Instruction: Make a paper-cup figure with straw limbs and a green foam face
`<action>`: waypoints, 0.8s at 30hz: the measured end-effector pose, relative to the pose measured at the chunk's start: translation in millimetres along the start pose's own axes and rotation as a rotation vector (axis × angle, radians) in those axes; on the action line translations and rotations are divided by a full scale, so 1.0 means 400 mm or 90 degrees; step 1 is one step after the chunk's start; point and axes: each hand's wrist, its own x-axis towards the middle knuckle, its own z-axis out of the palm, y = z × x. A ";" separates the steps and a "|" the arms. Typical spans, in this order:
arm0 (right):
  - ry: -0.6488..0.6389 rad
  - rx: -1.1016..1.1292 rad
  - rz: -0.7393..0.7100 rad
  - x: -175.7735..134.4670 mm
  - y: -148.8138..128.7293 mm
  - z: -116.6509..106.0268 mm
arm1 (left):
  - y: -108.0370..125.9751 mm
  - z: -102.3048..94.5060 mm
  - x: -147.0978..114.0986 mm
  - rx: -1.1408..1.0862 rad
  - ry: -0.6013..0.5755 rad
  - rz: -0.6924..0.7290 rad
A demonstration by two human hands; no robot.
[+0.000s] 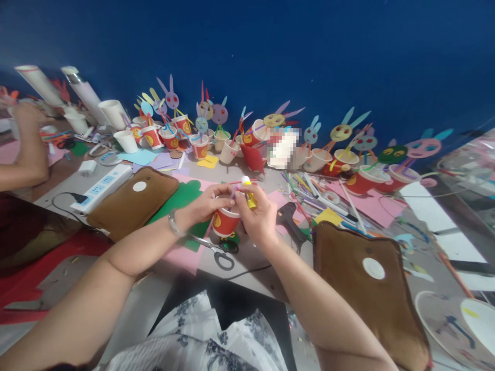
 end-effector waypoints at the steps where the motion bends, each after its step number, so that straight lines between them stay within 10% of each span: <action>1: 0.000 0.000 0.003 0.001 0.002 0.000 | 0.000 0.000 0.000 -0.015 0.002 -0.013; 12: 0.134 -0.041 -0.126 0.004 0.015 -0.018 | 0.009 0.005 0.010 -0.082 0.082 -0.043; 24: 0.003 -0.194 -0.344 0.001 0.029 -0.026 | 0.006 0.003 0.000 0.014 0.056 0.015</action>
